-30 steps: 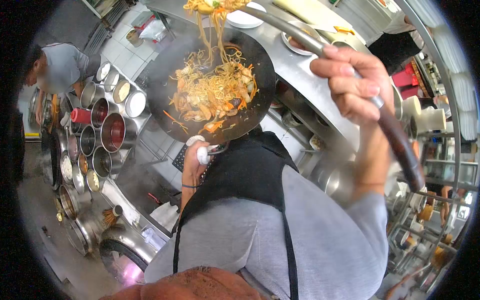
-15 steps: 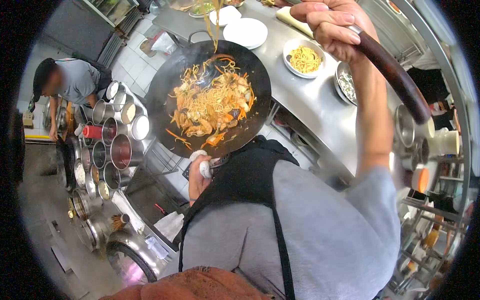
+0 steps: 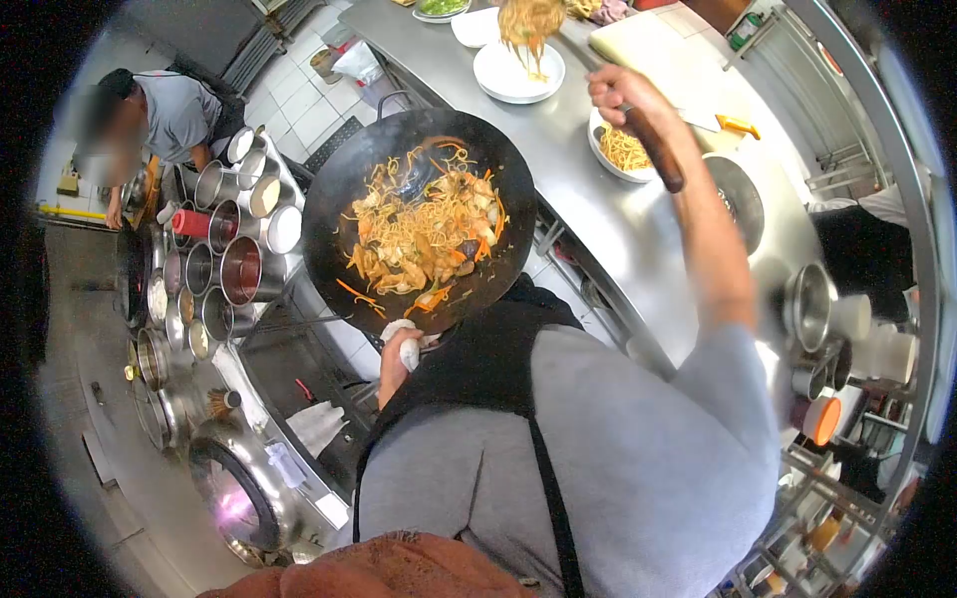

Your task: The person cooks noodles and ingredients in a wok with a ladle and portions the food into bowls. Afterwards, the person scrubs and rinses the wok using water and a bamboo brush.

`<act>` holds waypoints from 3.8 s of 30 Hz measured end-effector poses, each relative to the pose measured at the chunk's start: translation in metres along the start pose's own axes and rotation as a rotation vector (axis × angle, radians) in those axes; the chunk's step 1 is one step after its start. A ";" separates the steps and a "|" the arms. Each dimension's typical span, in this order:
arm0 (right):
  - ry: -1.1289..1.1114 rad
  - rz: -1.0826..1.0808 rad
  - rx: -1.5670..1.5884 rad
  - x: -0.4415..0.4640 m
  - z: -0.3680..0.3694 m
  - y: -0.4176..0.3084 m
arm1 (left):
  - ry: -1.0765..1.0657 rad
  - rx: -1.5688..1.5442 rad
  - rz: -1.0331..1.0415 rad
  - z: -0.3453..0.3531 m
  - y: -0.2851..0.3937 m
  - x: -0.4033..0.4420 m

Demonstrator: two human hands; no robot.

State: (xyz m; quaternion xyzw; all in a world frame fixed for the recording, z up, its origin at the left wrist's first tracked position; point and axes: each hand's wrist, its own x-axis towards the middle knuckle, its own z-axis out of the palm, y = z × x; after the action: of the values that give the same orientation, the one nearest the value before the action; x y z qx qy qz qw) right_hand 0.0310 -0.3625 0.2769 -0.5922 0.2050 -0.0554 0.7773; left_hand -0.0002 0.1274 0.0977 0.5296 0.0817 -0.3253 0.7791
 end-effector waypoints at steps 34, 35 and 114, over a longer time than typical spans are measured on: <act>0.273 -0.070 -0.802 -0.104 0.075 0.095 | -0.010 -0.037 -0.120 -0.034 0.001 0.012; 0.234 -0.008 -0.752 -0.122 0.081 0.097 | -0.002 -0.032 -0.120 -0.030 0.003 0.012; -0.186 -0.066 1.184 -0.335 0.102 0.071 | -0.270 0.022 -0.186 -0.016 0.032 0.011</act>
State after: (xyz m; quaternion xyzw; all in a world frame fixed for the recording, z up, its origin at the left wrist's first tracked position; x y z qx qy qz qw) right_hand -0.2458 -0.1401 0.3168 -0.0669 0.0521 -0.1323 0.9876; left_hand 0.0306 0.1438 0.1101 0.4796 0.0212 -0.4651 0.7438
